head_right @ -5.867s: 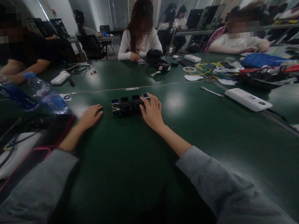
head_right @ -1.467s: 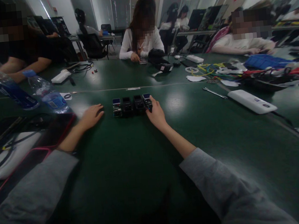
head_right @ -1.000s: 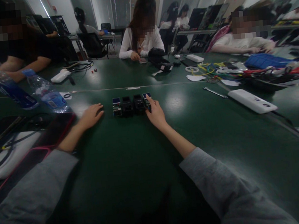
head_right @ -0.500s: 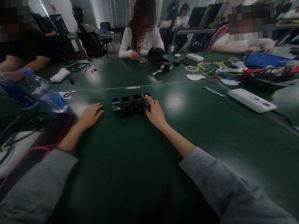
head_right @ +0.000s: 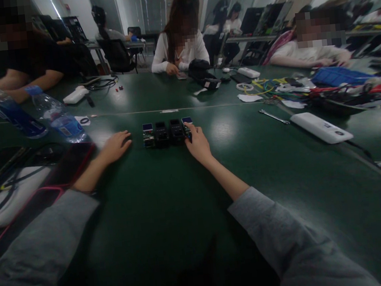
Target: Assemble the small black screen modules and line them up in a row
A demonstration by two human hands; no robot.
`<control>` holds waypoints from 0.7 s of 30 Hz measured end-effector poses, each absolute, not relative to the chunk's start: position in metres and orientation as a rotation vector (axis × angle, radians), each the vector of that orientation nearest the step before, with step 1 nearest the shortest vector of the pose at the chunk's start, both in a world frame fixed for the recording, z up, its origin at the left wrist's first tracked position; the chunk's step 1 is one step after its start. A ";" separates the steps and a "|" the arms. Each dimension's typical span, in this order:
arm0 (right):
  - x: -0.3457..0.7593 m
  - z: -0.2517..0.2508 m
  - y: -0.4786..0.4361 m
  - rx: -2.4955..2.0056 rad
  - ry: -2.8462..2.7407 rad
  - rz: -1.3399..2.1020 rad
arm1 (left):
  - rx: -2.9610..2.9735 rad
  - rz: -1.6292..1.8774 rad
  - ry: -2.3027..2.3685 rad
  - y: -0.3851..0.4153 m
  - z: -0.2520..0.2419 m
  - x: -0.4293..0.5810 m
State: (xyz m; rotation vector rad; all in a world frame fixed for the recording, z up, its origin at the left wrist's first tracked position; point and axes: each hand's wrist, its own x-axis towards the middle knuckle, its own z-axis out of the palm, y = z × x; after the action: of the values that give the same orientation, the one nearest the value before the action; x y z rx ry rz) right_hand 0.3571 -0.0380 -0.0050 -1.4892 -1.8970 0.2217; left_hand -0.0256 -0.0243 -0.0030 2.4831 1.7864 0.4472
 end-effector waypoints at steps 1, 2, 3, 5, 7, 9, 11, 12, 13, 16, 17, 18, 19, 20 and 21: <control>0.357 -0.005 -0.038 -1.492 -1.897 0.225 | 2.482 0.455 1.786 -0.024 -0.003 -0.026; 0.357 -0.005 -0.037 -1.491 -1.897 0.227 | 2.480 0.464 1.787 -0.024 -0.004 -0.026; 0.357 -0.005 -0.037 -1.488 -1.897 0.229 | 2.478 0.471 1.787 -0.024 -0.004 -0.026; 0.357 -0.005 -0.037 -1.487 -1.894 0.228 | 2.475 0.476 1.786 -0.024 -0.005 -0.026; 0.357 -0.005 -0.038 -1.487 -1.889 0.229 | 2.474 0.475 1.783 -0.023 -0.005 -0.026; 0.356 -0.004 -0.039 -1.481 -1.883 0.230 | 2.475 0.476 1.778 -0.023 -0.004 -0.026; 0.356 -0.003 -0.040 -1.479 -1.884 0.230 | 2.474 0.473 1.774 -0.024 -0.004 -0.026; 0.356 -0.002 -0.040 -1.482 -1.886 0.230 | 2.473 0.469 1.773 -0.024 -0.004 -0.026; 0.356 -0.002 -0.040 -1.487 -1.888 0.231 | 2.471 0.463 1.774 -0.024 -0.003 -0.026; 0.356 -0.003 -0.040 -1.478 -1.889 0.234 | 2.469 0.456 1.778 -0.024 -0.003 -0.026; 0.356 -0.004 -0.039 -1.466 -1.887 0.231 | 2.470 0.459 1.779 -0.024 -0.003 -0.026; 0.356 -0.004 -0.039 -1.453 -1.884 0.227 | 2.471 0.462 1.779 -0.024 -0.003 -0.026; 0.357 -0.005 -0.038 -1.443 -1.880 0.223 | 2.472 0.462 1.779 -0.024 -0.003 -0.026; 0.357 -0.006 -0.038 -1.438 -1.876 0.221 | 2.471 0.457 1.780 -0.025 -0.003 -0.026; 0.357 -0.007 -0.037 -1.437 -1.874 0.221 | 2.469 0.450 1.781 -0.025 -0.002 -0.026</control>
State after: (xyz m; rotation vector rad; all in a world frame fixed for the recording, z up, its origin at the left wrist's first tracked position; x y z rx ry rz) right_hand 0.3568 -0.0374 -0.0066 -1.4375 -1.8742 0.2214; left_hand -0.0257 -0.0246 -0.0024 2.4688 1.7811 0.4496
